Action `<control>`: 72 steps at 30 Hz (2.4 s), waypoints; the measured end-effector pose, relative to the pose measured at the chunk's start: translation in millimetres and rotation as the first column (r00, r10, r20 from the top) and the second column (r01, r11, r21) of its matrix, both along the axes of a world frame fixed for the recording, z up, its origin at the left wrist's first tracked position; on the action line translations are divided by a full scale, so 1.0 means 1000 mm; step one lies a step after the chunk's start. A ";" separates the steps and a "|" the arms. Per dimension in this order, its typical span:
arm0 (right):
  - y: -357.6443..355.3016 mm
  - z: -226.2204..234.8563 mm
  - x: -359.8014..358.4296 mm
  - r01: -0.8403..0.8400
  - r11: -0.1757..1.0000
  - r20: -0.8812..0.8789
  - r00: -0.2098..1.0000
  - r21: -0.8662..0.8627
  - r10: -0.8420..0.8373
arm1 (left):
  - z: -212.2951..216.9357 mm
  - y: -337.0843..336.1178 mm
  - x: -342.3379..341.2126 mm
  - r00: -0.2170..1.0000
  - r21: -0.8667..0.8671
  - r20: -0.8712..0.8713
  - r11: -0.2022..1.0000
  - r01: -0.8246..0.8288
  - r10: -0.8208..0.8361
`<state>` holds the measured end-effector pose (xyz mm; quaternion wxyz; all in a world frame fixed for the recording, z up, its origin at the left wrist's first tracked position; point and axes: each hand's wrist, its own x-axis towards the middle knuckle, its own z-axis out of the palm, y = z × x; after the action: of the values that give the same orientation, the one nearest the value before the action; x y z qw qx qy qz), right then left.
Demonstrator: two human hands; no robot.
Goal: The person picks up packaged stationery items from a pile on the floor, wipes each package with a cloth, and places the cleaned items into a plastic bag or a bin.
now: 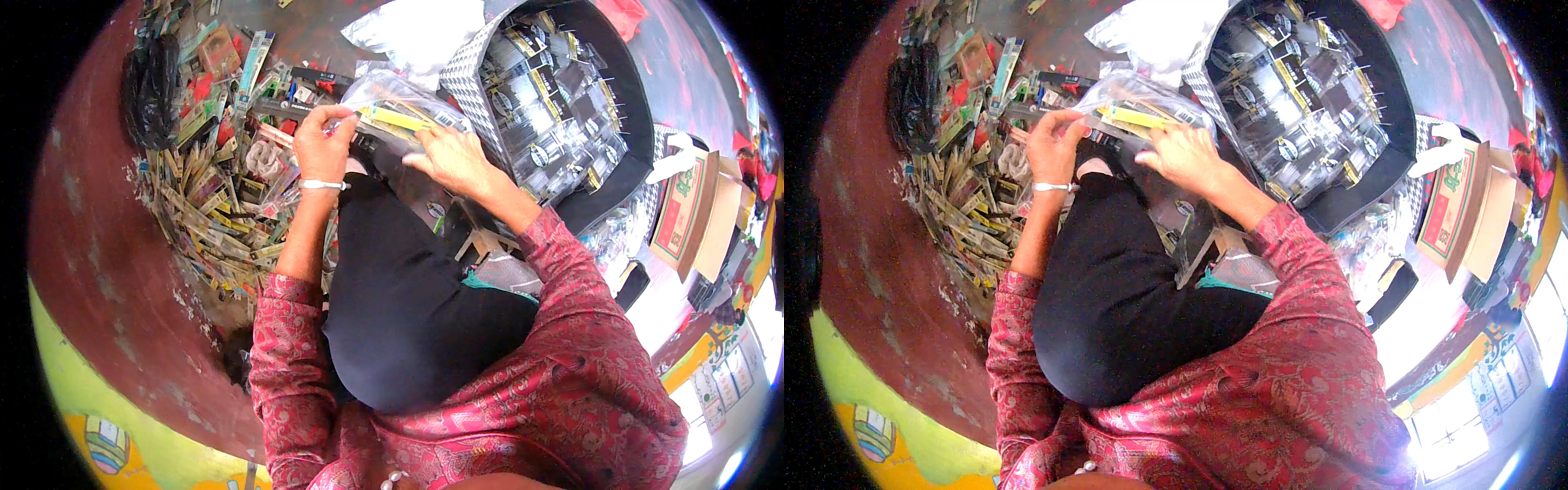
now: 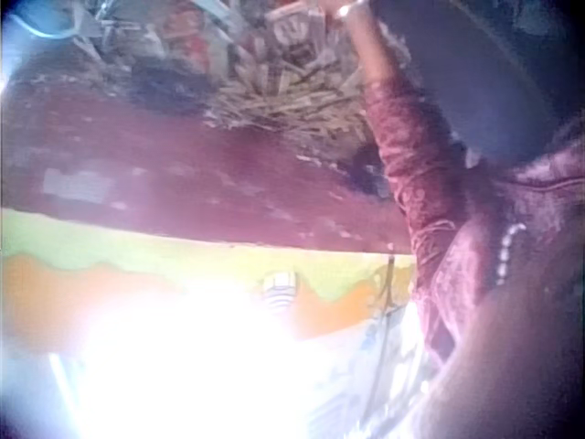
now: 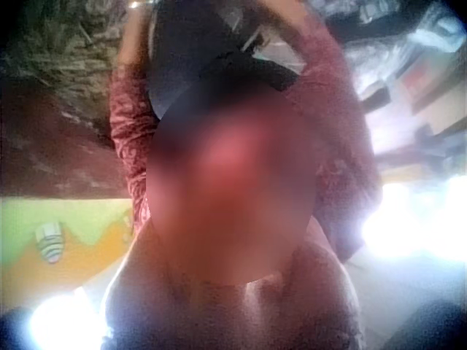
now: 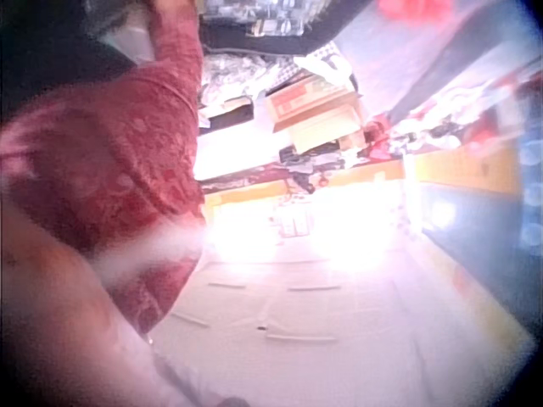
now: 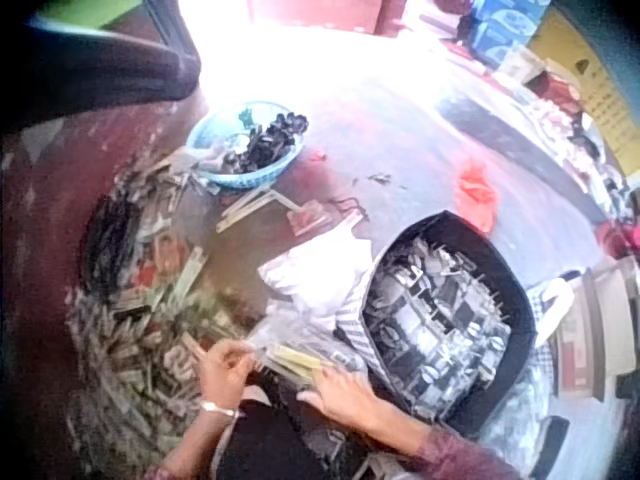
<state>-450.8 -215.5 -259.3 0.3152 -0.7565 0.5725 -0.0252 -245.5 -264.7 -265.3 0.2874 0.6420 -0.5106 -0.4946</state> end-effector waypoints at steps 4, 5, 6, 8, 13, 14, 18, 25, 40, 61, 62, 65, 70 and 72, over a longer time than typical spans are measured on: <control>0.019 0.013 -0.008 -0.211 0.976 -0.185 0.963 -0.055 0.198 | -0.003 -0.008 -0.001 0.998 -0.102 0.064 0.995 0.004 0.002; 0.024 0.013 -0.011 -0.266 0.962 -0.258 0.935 -0.060 0.243 | 0.014 -0.007 -0.004 0.954 -0.117 0.286 0.984 0.131 -0.093; 0.027 0.015 -0.010 -0.326 0.943 -0.328 0.899 -0.064 0.289 | 0.012 -0.004 0.000 0.892 -0.105 0.416 0.965 0.241 -0.178; 0.026 0.028 -0.005 -0.379 0.923 -0.286 0.893 -0.061 0.348 | -0.001 0.011 0.016 0.690 -0.018 0.646 0.897 0.442 -0.327; 0.042 0.026 0.003 -0.343 0.936 -0.242 0.904 0.082 0.353 | -0.005 0.037 0.034 0.692 0.055 0.592 0.877 0.477 -0.413; 0.047 0.020 0.001 -0.329 0.938 -0.236 0.908 0.111 0.347 | -0.008 0.041 0.037 0.778 0.067 0.494 0.909 0.411 -0.388; 0.041 0.022 -0.001 -0.125 0.977 -0.305 0.936 0.173 0.174 | -0.010 0.026 0.041 0.987 0.353 -0.146 0.928 0.119 -0.071; 0.002 0.096 -0.009 -0.288 0.953 -0.359 0.902 -0.090 0.239 | 0.061 -0.029 -0.001 0.976 -0.044 -0.076 0.978 0.202 -0.205; -0.104 0.233 0.043 -0.700 0.543 -0.480 0.714 -0.465 0.510 | 0.172 -0.019 0.135 0.993 -0.196 -0.075 0.975 -0.101 0.088; -0.027 0.455 0.194 -0.301 0.690 0.530 0.466 -0.659 0.709 | 0.452 0.116 0.237 0.551 -0.567 -0.801 0.591 -0.573 -0.235; -0.018 0.456 0.196 -0.307 0.585 0.419 0.464 -0.751 0.781 | 0.450 0.119 0.238 0.566 -0.569 -0.792 0.614 -0.547 -0.228; -0.013 0.445 0.194 -0.355 0.569 0.409 0.433 -0.742 0.803 | 0.457 0.147 0.201 0.607 -0.440 -0.794 0.675 -0.592 0.015; -0.016 0.448 0.199 -0.304 0.117 -0.073 0.547 -0.945 0.834 | 0.435 0.157 0.232 0.832 -0.587 -0.549 0.668 -0.457 0.087; -0.014 0.446 0.209 -0.347 -0.018 -0.206 0.512 -0.938 0.834 | 0.422 0.164 0.243 0.818 -0.535 -0.531 0.661 -0.526 0.221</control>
<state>-241.9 -229.4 187.0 -0.0770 -0.9283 -0.0370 -0.3618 -2.7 -101.0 156.5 0.6960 0.4676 -0.4295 -0.3353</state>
